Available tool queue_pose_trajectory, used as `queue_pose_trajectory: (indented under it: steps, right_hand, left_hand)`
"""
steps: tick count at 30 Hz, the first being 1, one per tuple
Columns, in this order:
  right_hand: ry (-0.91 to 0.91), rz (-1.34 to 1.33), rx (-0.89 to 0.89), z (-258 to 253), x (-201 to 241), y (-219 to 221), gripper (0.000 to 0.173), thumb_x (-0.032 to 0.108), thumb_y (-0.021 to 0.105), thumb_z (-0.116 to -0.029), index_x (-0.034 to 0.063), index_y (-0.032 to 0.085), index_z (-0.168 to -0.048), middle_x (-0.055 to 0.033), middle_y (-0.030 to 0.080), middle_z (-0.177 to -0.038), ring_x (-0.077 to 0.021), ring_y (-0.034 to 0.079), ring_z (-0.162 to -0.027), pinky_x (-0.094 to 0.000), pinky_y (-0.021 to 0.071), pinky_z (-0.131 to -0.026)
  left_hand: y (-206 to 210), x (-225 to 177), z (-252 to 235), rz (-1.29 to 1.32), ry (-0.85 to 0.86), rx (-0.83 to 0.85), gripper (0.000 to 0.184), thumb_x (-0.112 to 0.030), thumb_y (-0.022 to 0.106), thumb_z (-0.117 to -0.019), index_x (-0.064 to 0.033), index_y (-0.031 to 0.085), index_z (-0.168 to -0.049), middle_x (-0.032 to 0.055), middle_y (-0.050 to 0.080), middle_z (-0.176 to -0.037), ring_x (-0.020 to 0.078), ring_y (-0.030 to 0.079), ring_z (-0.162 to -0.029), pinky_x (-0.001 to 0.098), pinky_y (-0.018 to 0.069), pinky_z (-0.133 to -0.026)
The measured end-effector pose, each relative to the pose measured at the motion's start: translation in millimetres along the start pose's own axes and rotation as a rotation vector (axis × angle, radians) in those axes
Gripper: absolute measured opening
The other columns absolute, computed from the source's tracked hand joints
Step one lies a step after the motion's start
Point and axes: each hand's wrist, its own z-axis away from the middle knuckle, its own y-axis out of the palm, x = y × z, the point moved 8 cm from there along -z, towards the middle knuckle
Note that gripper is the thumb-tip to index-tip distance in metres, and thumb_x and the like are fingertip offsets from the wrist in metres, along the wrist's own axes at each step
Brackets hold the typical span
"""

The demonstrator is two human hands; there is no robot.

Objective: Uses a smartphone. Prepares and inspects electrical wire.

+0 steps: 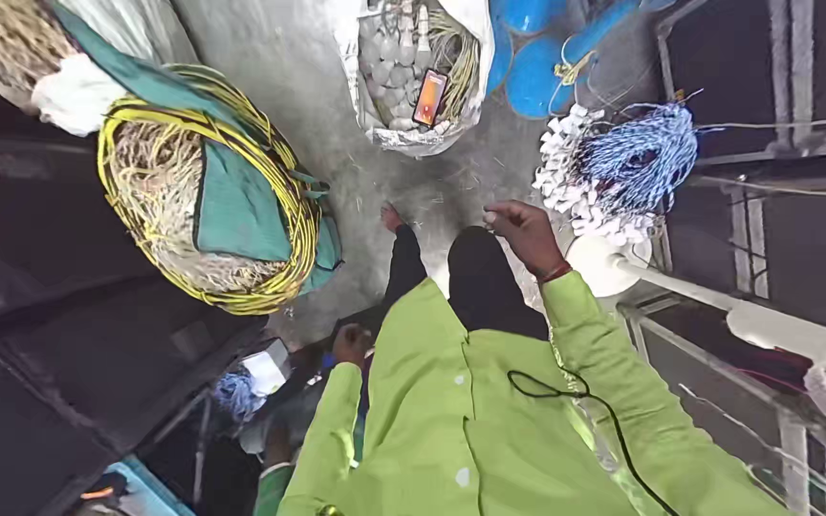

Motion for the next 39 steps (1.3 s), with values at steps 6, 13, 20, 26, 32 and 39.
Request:
queue_pose_trajectory:
  steps: [6,13,20,26,32,39]
  right_hand:
    - [0.141,-0.365,-0.272,-176.4,-8.3,26.6,0.028,0.012,0.062,-0.1022,-0.0043,0.063,-0.125,-0.0115,0.071,-0.103,-0.0151,0.071,-0.086,-0.0331,0.0614,-0.081]
    - [0.341,-0.081,-0.392,-423.5,-114.0,73.6,0.056,0.017,0.069,-0.0931,-0.0015,0.052,-0.143,-0.0217,0.067,-0.125,-0.031,0.066,-0.112,-0.0481,0.0543,-0.096]
    - [0.594,0.259,-0.583,-527.8,-174.4,127.3,0.129,0.053,0.09,-0.0656,0.0095,0.019,-0.163,-0.0267,0.045,-0.15,-0.0429,0.048,-0.136,-0.0549,0.0455,-0.107]
    - [0.655,0.37,-0.709,-539.3,-180.8,141.2,0.125,0.037,0.089,-0.0685,0.0138,0.013,-0.165,-0.0278,0.039,-0.155,-0.0456,0.044,-0.138,-0.0552,0.0444,-0.107]
    - [0.382,0.162,-0.602,-480.6,-107.1,120.9,0.123,0.022,0.097,-0.0588,0.0013,0.027,-0.157,-0.0308,0.047,-0.147,-0.0442,0.05,-0.133,-0.055,0.045,-0.109]
    - [-0.148,0.136,0.046,-222.8,150.7,124.5,0.122,0.037,0.094,-0.062,0.0116,0.025,-0.159,-0.0148,0.056,-0.135,-0.0258,0.06,-0.118,-0.0456,0.0557,-0.096]
  left_hand:
    - [-1.8,-92.2,-91.3,-0.002,0.033,0.09,0.048,-0.013,0.061,-0.1024,0.0022,0.046,-0.145,0.0233,0.065,-0.127,0.0303,0.072,-0.102,0.0465,0.0615,-0.087]
    - [64.9,-128.1,-93.6,-0.166,0.361,0.037,0.037,-0.001,0.054,-0.0919,0.0067,0.066,-0.126,0.0235,0.071,-0.116,0.0372,0.07,-0.106,0.0545,0.0544,-0.097]
    - [74.9,-131.0,-87.4,-0.075,0.178,0.021,0.037,0.002,0.047,-0.0913,0.0165,0.063,-0.122,0.0283,0.07,-0.113,0.0304,0.069,-0.105,0.042,0.0533,-0.099]
    - [78.6,-144.3,-91.7,-0.03,0.129,0.041,0.039,0.002,0.046,-0.0927,0.0172,0.059,-0.127,0.0231,0.071,-0.111,0.0226,0.069,-0.105,0.0349,0.0539,-0.098]
    - [55.4,-169.3,-101.5,0.557,-0.066,-0.05,0.03,0.002,0.045,-0.103,0.0136,0.054,-0.13,0.0117,0.072,-0.108,0.0084,0.072,-0.089,0.0266,0.0613,-0.081]
    - [-37.1,-332.8,-87.7,0.958,0.339,0.026,0.028,0.0,0.049,-0.093,-0.0035,0.069,-0.113,-0.0011,0.074,-0.101,0.0038,0.067,-0.076,0.0216,0.0564,-0.067]
